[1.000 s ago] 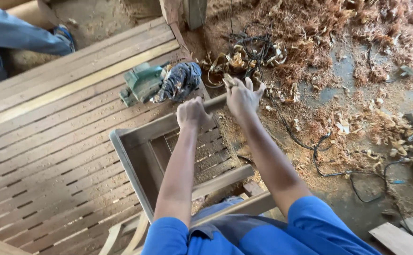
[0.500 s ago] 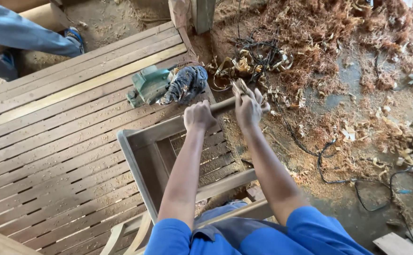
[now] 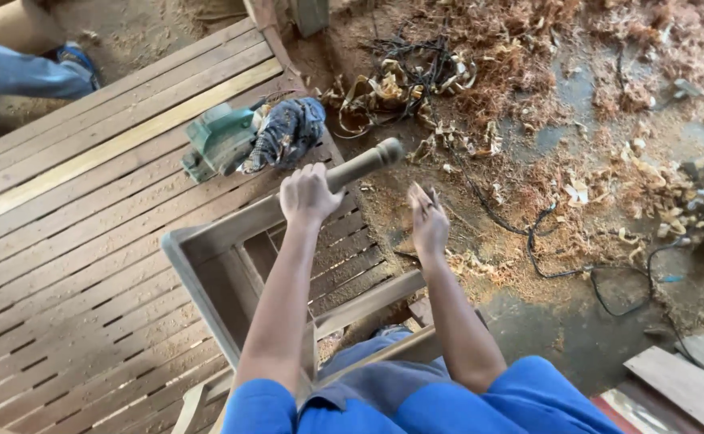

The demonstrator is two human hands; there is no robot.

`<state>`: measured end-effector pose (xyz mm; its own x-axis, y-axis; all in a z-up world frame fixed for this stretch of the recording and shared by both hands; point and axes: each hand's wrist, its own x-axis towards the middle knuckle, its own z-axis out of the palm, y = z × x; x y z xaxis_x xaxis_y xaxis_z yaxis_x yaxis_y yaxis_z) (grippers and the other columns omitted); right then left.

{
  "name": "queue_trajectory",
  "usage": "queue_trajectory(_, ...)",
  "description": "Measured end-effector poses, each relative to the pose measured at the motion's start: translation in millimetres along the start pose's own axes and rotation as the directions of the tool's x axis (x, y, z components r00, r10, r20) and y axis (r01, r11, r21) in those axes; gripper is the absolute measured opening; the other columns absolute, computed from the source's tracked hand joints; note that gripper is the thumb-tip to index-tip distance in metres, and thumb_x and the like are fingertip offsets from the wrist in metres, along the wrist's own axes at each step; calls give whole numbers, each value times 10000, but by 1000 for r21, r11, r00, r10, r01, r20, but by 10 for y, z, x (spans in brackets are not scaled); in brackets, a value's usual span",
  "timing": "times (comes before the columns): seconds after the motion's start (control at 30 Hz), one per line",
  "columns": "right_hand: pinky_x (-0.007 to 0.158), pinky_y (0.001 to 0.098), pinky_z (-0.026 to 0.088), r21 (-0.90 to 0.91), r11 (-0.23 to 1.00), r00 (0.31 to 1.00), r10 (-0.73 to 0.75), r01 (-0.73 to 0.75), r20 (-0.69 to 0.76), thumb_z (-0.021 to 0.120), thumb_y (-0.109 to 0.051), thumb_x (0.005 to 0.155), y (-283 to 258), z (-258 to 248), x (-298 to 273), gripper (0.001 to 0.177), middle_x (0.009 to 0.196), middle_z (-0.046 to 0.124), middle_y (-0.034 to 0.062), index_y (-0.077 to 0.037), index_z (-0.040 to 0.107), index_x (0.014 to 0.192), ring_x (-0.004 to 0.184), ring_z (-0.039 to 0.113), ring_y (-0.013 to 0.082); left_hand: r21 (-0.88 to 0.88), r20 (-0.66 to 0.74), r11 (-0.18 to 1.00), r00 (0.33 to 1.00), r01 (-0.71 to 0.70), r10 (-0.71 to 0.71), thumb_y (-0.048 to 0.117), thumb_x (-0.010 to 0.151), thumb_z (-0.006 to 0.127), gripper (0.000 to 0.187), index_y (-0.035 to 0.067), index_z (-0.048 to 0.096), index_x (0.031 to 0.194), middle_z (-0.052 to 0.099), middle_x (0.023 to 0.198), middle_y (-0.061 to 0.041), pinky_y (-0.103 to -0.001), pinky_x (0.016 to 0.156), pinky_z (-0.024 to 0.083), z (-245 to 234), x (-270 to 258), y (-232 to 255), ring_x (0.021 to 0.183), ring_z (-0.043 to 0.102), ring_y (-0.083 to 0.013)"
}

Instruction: The person sands the top rail of a wooden chair frame using a small piece of sandpaper. They rub the sandpaper back and forth along the curved and grooved surfaces of the rail, then flip the chair frame over to continue sanding the underside.

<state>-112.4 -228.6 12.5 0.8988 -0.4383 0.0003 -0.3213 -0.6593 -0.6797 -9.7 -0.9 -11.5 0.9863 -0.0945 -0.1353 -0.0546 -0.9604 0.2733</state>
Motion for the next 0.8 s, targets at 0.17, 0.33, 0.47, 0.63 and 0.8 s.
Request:
queue_trajectory(0.17,800,428,559,34,946,946,321,-322,33,675,-236,951,1115,18,-16,176,782,760,116,-150,787,1056,860,763,279,-61,45,994,994,-92,95,622,787,767,634,123,646,1159,730,1100,-118,-489,910,513,-58,167,572,1042,704,-336)
queue_trajectory(0.33,711,305,558,73,925,927,373,-374,29,793,-351,850,640,-419,368,70,655,732,-33,-285,775,863,721,746,151,-214,51,962,981,-172,187,597,798,793,662,97,579,1176,715,1107,-128,-530,907,531,-62,622,1131,1053,694,-355)
queue_trajectory(0.47,935,435,493,452,682,814,533,-575,231,735,-344,960,343,-620,505,302,1134,632,102,-86,677,1104,1092,581,222,-252,463,968,878,-6,126,741,691,756,710,80,760,952,781,1062,-152,-538,875,573,-544,670,1018,1085,721,-371)
queue_trajectory(0.63,605,322,538,697,637,869,494,-328,-43,698,-77,822,285,-404,867,361,894,640,73,33,717,1166,757,606,108,-99,151,965,955,-241,254,515,808,813,568,122,622,1170,721,1075,-134,-509,850,563,-150,371,641,995,727,-354)
queue_trajectory(0.8,758,399,486,340,926,986,-152,166,-69,763,-214,865,71,208,1195,199,824,601,101,-110,646,742,829,612,275,127,200,979,971,-158,131,592,792,766,660,296,595,1356,731,1081,-32,-435,851,548,-218,9,-108,1018,729,-264)
